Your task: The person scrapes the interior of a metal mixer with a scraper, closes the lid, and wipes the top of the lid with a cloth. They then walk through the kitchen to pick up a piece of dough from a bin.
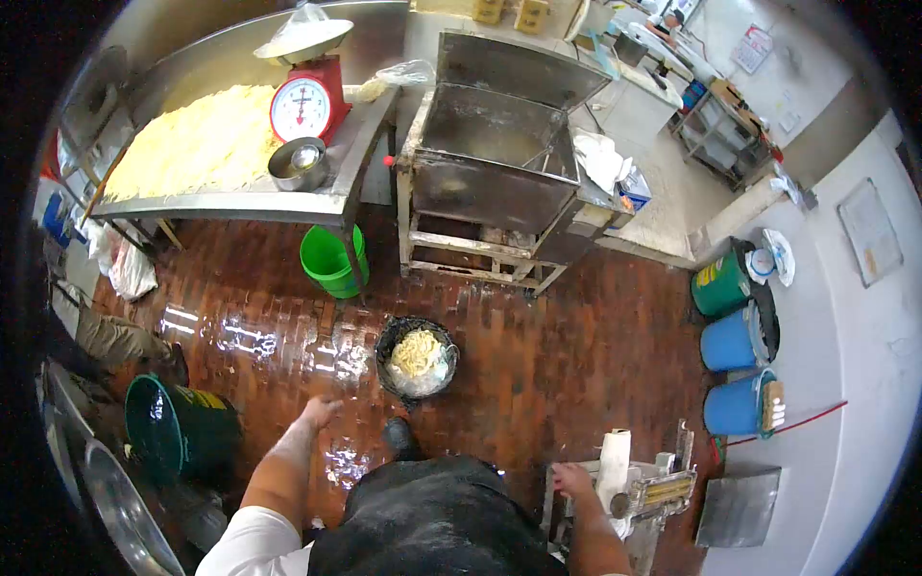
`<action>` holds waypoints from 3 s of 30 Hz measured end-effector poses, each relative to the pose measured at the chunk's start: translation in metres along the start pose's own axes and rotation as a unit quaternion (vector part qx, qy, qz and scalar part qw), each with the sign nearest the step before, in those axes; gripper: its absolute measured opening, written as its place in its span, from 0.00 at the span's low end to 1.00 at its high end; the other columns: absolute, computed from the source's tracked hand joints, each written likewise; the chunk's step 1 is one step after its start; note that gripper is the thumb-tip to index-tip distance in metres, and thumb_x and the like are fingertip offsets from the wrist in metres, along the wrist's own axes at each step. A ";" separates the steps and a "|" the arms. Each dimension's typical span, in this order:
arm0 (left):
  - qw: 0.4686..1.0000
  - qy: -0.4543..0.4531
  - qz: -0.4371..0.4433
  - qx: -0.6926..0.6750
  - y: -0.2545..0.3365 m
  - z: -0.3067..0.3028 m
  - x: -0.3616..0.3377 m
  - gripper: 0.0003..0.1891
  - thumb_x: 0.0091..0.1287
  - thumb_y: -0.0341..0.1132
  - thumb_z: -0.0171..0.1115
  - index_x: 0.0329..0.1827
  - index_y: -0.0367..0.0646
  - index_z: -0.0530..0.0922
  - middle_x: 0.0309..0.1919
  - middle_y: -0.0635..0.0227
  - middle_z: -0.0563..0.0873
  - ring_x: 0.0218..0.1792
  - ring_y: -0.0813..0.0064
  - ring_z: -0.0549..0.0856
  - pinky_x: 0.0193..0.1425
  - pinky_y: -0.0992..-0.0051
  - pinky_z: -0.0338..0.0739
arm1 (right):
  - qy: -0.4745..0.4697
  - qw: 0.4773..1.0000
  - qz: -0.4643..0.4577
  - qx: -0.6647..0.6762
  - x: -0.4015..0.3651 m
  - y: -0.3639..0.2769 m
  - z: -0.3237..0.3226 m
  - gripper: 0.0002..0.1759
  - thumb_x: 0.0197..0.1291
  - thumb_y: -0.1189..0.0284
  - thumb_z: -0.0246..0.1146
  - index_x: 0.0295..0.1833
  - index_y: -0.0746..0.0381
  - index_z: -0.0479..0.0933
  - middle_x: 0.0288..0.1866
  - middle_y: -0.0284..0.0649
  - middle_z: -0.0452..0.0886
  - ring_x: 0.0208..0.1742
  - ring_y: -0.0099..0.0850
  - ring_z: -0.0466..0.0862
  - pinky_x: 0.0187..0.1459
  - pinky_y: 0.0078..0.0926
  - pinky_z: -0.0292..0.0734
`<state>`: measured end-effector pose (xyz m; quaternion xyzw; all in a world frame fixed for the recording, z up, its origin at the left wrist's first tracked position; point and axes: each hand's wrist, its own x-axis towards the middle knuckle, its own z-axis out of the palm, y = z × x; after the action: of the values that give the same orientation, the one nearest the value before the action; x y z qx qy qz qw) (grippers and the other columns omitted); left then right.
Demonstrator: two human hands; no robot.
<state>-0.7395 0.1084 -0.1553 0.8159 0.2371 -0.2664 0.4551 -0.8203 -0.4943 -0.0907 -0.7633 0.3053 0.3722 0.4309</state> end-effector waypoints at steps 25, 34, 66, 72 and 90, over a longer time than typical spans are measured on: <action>0.962 0.034 -0.261 -0.075 0.071 0.037 0.023 0.25 0.54 0.49 0.67 0.47 0.39 0.81 0.29 0.66 0.83 0.27 0.71 0.80 0.30 0.69 0.74 | -0.014 0.985 0.052 0.164 0.175 -0.111 -0.153 0.16 0.55 0.58 0.65 0.42 0.57 0.76 0.30 0.34 0.80 0.24 0.25 0.78 0.23 0.24 0.72; 0.994 -0.048 -0.008 0.101 0.192 0.074 0.076 0.18 0.59 0.41 0.64 0.48 0.39 0.82 0.44 0.64 0.85 0.44 0.70 0.81 0.52 0.72 0.73 | 0.022 0.974 -0.028 0.223 0.192 -0.165 -0.174 0.17 0.57 0.58 0.64 0.47 0.57 0.76 0.31 0.34 0.79 0.23 0.23 0.77 0.21 0.21 0.70; 0.994 0.083 -0.016 -0.066 0.241 -0.046 0.285 0.20 0.59 0.46 0.63 0.44 0.37 0.80 0.32 0.63 0.83 0.34 0.73 0.81 0.35 0.73 0.75 | -0.008 0.991 0.009 0.130 0.236 -0.355 -0.170 0.11 0.58 0.68 0.61 0.47 0.59 0.77 0.31 0.32 0.79 0.25 0.22 0.78 0.21 0.20 0.69; 0.959 0.041 -0.275 -0.051 0.202 -0.021 0.231 0.15 0.61 0.48 0.59 0.43 0.47 0.78 0.28 0.70 0.80 0.26 0.72 0.78 0.21 0.66 0.70 | 0.257 0.892 -0.262 0.264 0.268 -0.458 -0.254 0.10 0.59 0.72 0.60 0.46 0.63 0.79 0.28 0.29 0.78 0.24 0.16 0.75 0.23 0.13 0.66; 0.962 0.211 -0.128 -0.120 0.359 0.080 0.185 0.20 0.60 0.43 0.63 0.48 0.35 0.81 0.39 0.57 0.86 0.37 0.71 0.83 0.42 0.70 0.77 | 0.049 0.654 -0.739 -0.157 0.185 -0.917 -0.290 0.13 0.56 0.72 0.63 0.48 0.63 0.78 0.39 0.39 0.82 0.36 0.28 0.81 0.41 0.25 0.74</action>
<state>-0.3930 -0.1044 -0.0903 0.7554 0.4608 -0.1139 0.4517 0.0892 -0.3720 0.2526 -0.8103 -0.4020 -0.0642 0.4215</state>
